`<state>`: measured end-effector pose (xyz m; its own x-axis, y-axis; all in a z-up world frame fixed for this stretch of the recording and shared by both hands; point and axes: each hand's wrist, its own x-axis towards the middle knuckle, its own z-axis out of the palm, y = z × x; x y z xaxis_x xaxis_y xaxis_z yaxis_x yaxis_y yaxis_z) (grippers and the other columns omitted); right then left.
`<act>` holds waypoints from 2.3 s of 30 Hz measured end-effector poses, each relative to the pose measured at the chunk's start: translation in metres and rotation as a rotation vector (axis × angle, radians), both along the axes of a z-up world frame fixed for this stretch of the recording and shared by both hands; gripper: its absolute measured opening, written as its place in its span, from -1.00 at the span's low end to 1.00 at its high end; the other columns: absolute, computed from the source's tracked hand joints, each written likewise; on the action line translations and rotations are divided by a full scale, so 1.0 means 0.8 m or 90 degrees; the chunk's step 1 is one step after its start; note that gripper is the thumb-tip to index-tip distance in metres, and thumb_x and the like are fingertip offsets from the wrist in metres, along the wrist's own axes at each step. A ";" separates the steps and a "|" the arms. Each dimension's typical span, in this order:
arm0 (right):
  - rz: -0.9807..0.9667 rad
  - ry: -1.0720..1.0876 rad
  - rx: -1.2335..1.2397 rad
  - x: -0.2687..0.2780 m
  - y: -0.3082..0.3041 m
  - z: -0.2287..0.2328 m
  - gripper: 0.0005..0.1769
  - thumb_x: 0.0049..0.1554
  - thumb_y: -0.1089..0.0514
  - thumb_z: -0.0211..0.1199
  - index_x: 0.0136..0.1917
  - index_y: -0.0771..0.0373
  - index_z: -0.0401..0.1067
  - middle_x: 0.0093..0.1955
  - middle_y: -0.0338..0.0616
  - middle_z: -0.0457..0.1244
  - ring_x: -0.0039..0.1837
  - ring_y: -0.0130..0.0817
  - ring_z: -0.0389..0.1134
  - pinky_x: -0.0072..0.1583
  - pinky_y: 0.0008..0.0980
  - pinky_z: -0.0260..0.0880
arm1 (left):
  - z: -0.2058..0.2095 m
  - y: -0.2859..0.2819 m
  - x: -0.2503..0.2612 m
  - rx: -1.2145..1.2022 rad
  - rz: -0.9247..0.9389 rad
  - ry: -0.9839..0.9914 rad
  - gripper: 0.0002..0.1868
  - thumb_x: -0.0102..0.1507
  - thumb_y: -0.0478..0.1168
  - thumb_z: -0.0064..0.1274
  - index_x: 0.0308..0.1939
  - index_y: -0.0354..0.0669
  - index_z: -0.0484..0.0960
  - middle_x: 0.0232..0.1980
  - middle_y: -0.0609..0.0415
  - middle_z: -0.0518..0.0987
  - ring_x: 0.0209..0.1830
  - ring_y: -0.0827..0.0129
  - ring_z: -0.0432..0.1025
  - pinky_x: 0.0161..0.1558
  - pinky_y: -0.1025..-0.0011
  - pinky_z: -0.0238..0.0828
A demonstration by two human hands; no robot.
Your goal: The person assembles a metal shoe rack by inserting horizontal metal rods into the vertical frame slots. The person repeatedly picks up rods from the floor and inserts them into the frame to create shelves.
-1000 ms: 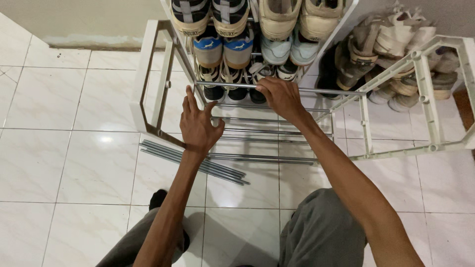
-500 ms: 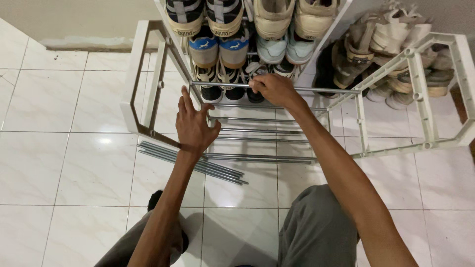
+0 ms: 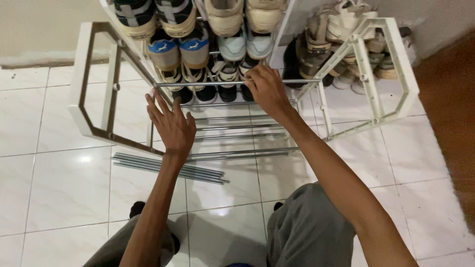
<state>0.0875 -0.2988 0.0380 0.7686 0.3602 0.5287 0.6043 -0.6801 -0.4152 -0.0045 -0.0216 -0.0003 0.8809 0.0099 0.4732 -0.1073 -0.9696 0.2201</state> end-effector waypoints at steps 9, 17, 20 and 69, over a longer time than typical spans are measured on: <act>-0.366 -0.053 -0.096 -0.063 -0.089 0.016 -0.72 0.16 0.21 0.34 0.07 0.32 0.33 0.09 0.07 0.18 0.19 0.07 0.21 0.18 0.03 0.20 | 0.015 -0.138 0.029 -0.054 -0.212 -0.057 -0.50 0.25 -0.42 0.06 0.30 -0.42 0.50 0.46 -0.28 0.35 0.48 -0.24 0.16 0.42 -0.12 0.14; -0.446 0.137 0.033 -0.049 -0.130 -0.035 -0.33 0.14 0.22 0.28 0.42 0.40 0.06 0.30 0.35 0.12 0.27 0.31 0.24 0.16 0.10 0.34 | 0.007 -0.243 0.079 -0.030 -0.352 -0.134 -0.64 0.29 -0.36 0.02 0.17 -0.38 0.59 0.26 -0.18 0.54 0.34 -0.10 0.34 0.32 0.03 0.27; -0.473 0.219 0.086 -0.041 -0.132 -0.047 -0.38 0.21 0.18 0.21 0.46 0.27 0.07 0.30 0.30 0.17 0.22 0.31 0.28 0.15 0.13 0.33 | 0.007 -0.279 0.099 -0.116 -0.411 -0.148 -0.66 0.25 -0.27 0.06 0.08 -0.36 0.61 0.18 -0.14 0.59 0.24 -0.04 0.40 0.22 0.06 0.28; -0.594 0.311 0.101 -0.015 -0.137 -0.057 -0.69 0.29 -0.03 0.11 0.27 0.01 0.39 0.08 0.09 0.32 0.13 0.15 0.37 0.07 0.11 0.37 | -0.016 -0.304 0.138 -0.093 -0.368 -0.128 -0.65 0.23 -0.36 0.02 0.08 -0.04 0.67 -0.20 0.06 0.56 -0.23 0.21 0.49 -0.14 0.22 0.37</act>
<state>0.0752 -0.4081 -0.0074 0.8462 -0.5272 0.0776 -0.3843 -0.7046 -0.5965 0.1058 -0.2650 -0.0127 0.6575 -0.3644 0.6595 -0.6578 -0.7044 0.2666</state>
